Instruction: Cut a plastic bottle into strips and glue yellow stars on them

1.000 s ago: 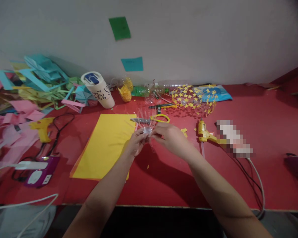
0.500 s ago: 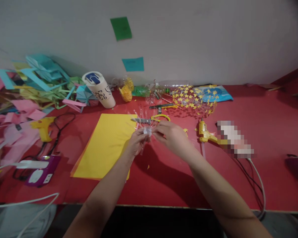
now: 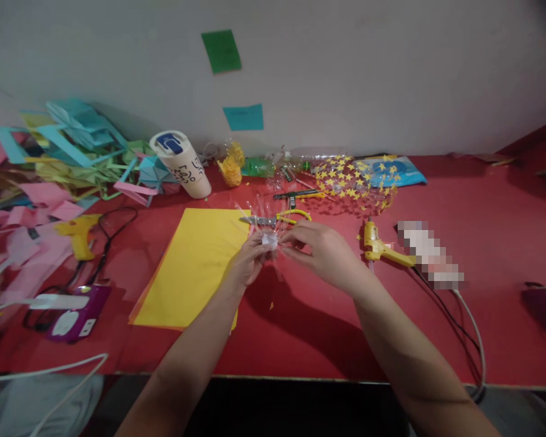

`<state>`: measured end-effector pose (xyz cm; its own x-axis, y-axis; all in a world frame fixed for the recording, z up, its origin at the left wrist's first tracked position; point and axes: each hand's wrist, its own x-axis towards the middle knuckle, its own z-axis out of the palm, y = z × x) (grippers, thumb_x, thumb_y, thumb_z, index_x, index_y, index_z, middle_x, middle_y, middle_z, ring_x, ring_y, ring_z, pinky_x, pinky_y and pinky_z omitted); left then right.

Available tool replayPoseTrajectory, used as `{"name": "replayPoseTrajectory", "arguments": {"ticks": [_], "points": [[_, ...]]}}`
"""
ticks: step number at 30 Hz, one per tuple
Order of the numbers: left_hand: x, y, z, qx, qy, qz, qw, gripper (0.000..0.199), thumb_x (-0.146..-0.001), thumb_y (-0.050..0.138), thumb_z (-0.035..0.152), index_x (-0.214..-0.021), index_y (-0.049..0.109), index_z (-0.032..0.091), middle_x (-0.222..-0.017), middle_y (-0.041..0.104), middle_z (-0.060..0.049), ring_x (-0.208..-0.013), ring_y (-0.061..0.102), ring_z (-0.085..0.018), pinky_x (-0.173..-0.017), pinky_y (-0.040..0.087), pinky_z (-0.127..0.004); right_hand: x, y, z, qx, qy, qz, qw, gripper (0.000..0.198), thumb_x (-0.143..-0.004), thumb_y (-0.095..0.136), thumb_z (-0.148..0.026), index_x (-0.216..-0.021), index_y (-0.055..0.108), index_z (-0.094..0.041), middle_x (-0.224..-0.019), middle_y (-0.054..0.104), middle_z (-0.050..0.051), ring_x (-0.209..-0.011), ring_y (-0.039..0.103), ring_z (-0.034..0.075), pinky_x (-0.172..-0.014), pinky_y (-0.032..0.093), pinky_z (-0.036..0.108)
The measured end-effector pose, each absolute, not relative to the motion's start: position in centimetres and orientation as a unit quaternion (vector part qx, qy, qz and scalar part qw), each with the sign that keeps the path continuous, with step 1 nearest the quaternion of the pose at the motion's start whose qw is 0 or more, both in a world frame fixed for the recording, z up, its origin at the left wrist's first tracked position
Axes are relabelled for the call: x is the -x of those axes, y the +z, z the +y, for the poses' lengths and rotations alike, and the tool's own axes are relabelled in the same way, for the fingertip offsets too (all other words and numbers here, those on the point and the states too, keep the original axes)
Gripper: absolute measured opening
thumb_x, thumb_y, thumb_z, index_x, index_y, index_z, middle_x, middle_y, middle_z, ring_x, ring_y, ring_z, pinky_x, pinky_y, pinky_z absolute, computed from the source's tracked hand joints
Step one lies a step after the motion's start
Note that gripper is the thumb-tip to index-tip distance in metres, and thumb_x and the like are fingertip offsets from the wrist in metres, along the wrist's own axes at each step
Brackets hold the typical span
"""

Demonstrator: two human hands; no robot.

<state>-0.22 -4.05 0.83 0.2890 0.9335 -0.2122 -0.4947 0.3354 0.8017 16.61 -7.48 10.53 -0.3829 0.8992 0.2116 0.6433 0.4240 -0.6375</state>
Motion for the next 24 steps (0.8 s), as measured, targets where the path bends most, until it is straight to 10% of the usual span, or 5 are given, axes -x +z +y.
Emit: {"name": "replayPoseTrajectory", "arguments": {"ticks": [24], "points": [[0.3,1.0,-4.2,-0.331,0.448,0.344,0.756,0.027,-0.054,0.075,0.025,-0.078,0.069,0.013,-0.055,0.062,0.000,-0.048,0.054,-0.009,-0.047,0.041,-0.019,-16.3,9.5,-6.9,0.520,0.260,-0.741,0.337,0.014,-0.085,0.060,-0.019,-0.098,0.064,-0.017,-0.088,0.067,0.005,-0.072,0.058,0.013,-0.068,0.044,0.027]]}}
